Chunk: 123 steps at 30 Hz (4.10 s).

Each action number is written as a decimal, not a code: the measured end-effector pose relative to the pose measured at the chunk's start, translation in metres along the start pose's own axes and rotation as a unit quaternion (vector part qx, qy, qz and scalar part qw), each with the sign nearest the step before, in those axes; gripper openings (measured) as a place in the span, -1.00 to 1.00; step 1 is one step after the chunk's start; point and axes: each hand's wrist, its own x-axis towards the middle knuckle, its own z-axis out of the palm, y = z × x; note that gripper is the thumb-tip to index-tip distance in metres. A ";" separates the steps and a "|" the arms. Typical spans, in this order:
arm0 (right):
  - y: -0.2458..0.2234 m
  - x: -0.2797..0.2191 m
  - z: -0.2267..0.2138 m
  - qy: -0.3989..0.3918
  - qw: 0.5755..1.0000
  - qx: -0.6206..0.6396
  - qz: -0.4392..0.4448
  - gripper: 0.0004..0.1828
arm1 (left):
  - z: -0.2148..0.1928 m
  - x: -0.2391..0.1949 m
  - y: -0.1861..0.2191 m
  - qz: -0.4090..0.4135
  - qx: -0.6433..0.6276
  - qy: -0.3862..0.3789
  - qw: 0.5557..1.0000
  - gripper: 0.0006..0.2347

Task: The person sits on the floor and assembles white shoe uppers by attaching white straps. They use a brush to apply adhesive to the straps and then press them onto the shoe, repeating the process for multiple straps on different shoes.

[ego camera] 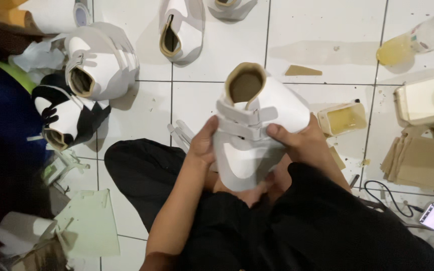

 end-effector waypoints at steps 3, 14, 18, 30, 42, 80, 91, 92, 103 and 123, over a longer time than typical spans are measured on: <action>-0.006 -0.002 0.009 -0.006 1.000 0.014 0.008 -0.45 | 0.000 -0.007 0.007 0.027 -0.102 0.032 0.994 -0.50; 0.074 0.015 -0.031 -0.063 0.954 0.225 0.189 -0.25 | 0.066 -0.020 -0.008 0.003 -0.217 -0.049 0.975 -0.54; 0.051 0.024 -0.017 -0.206 0.866 0.419 0.180 -0.02 | 0.096 -0.029 0.021 -0.025 -0.101 -0.087 0.991 -0.52; -0.033 -0.013 0.037 0.070 0.970 0.015 0.232 -0.17 | 0.152 -0.074 0.114 0.243 0.460 0.222 0.825 -0.77; 0.007 0.003 0.024 -0.339 0.921 -0.160 0.103 -0.50 | 0.210 -0.066 0.109 0.086 0.656 0.182 0.727 -0.48; 0.020 0.015 -0.027 -0.058 0.952 -0.170 0.248 -0.68 | 0.061 0.283 0.189 0.291 0.904 0.167 0.267 -0.73; 0.004 0.013 0.005 -0.030 0.952 -0.163 0.259 -0.69 | 0.188 -0.046 0.260 0.522 0.795 0.241 0.192 -0.67; 0.006 0.012 0.005 -0.050 0.953 -0.165 0.248 -0.67 | 0.187 -0.082 0.263 0.468 0.822 0.285 0.157 -0.79; 0.004 0.003 0.013 -0.102 0.959 -0.159 0.212 -0.63 | -0.067 -0.126 0.281 0.185 0.860 0.389 0.274 -0.68; 0.066 -0.006 -0.046 -0.100 0.957 -0.224 0.154 -0.90 | -0.018 -0.119 0.235 0.396 0.773 0.475 0.141 -0.48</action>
